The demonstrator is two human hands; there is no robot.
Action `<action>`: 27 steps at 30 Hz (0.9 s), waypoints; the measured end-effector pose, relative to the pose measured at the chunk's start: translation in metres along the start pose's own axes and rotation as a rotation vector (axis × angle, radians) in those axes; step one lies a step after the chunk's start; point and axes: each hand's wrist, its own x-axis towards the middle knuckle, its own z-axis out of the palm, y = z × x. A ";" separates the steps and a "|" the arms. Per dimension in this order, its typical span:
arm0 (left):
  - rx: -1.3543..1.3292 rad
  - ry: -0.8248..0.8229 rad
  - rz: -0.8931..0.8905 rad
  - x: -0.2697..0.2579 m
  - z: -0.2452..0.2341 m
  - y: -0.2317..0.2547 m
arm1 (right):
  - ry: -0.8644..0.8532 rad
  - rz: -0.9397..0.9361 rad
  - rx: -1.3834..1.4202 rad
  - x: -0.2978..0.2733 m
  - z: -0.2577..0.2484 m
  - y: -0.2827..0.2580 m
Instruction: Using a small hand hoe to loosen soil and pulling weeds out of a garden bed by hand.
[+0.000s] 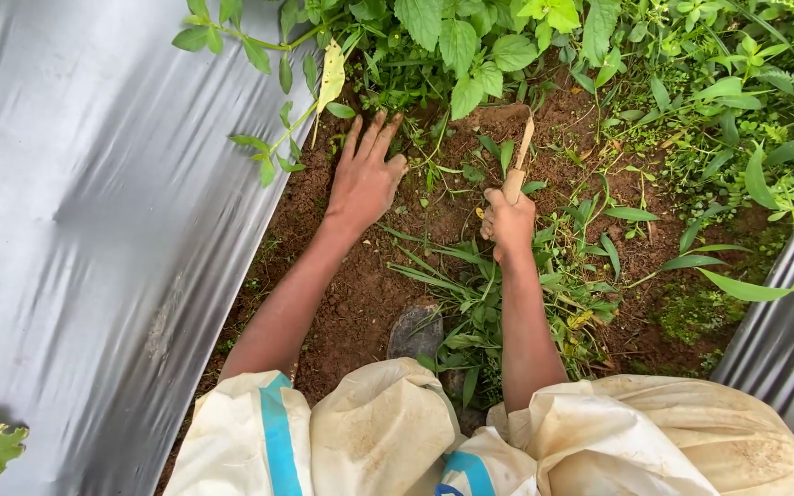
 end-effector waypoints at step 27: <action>-0.524 -0.346 0.805 -0.028 -0.018 0.156 | 0.204 -0.405 -0.051 -0.040 -0.054 -0.098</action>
